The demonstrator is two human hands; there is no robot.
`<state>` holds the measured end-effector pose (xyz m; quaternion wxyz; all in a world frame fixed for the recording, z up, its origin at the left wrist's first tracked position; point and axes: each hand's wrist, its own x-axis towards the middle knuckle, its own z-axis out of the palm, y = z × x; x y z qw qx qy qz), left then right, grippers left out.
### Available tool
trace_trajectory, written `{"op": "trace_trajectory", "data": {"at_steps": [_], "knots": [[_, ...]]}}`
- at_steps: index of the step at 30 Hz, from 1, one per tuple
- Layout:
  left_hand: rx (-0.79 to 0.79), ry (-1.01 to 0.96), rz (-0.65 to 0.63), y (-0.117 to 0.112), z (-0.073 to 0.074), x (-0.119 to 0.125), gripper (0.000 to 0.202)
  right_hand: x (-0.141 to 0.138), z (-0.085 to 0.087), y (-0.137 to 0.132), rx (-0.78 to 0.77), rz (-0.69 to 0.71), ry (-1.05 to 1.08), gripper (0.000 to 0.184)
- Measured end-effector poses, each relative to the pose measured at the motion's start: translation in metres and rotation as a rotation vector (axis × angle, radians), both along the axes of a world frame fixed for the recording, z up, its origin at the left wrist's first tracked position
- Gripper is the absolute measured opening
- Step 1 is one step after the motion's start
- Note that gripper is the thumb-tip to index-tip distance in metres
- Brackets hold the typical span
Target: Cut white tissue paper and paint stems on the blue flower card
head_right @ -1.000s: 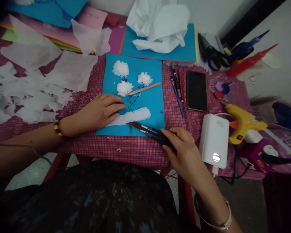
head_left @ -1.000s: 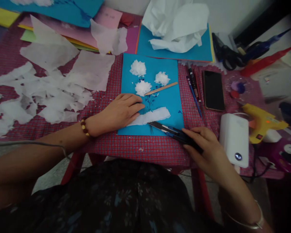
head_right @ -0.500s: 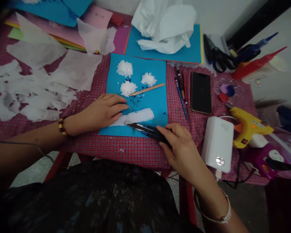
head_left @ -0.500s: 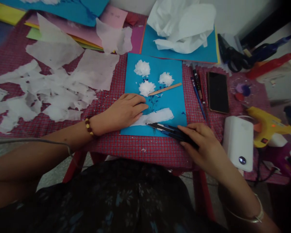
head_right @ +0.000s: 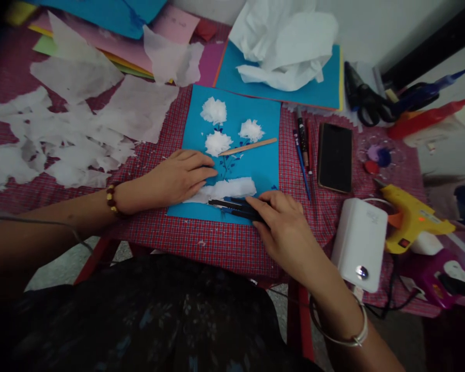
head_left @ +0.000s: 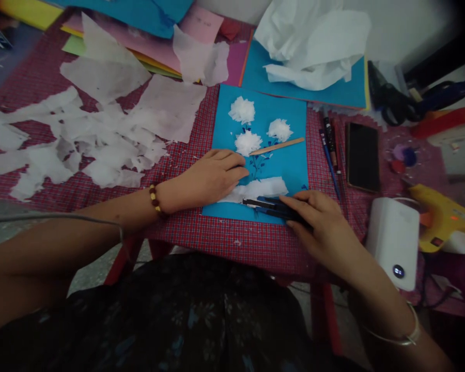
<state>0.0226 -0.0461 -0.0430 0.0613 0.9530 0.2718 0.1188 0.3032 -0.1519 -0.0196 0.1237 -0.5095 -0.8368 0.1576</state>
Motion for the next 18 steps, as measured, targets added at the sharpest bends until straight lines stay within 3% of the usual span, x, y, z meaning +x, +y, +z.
{"op": "trace_trajectory", "data": {"at_steps": [7, 11, 15, 18], "knots": [[-0.029, -0.018, 0.002, -0.002, -0.003, 0.001, 0.028, -0.006, 0.0, 0.006, 0.0, 0.023, -0.019, 0.045], [-0.206, -0.171, -0.022, 0.009, 0.004, -0.008, 0.027, -0.007, 0.0, 0.005, -0.005, 0.033, -0.019, 0.045], [-0.453, -0.296, -0.175, 0.022, 0.022, -0.023, 0.032, -0.004, 0.0, 0.004, -0.019, 0.047, -0.033, 0.045], [-0.465, -0.19, -0.287, 0.023, 0.028, -0.029, 0.049, -0.005, 0.002, 0.005, -0.02, 0.052, -0.046, 0.044]]}}
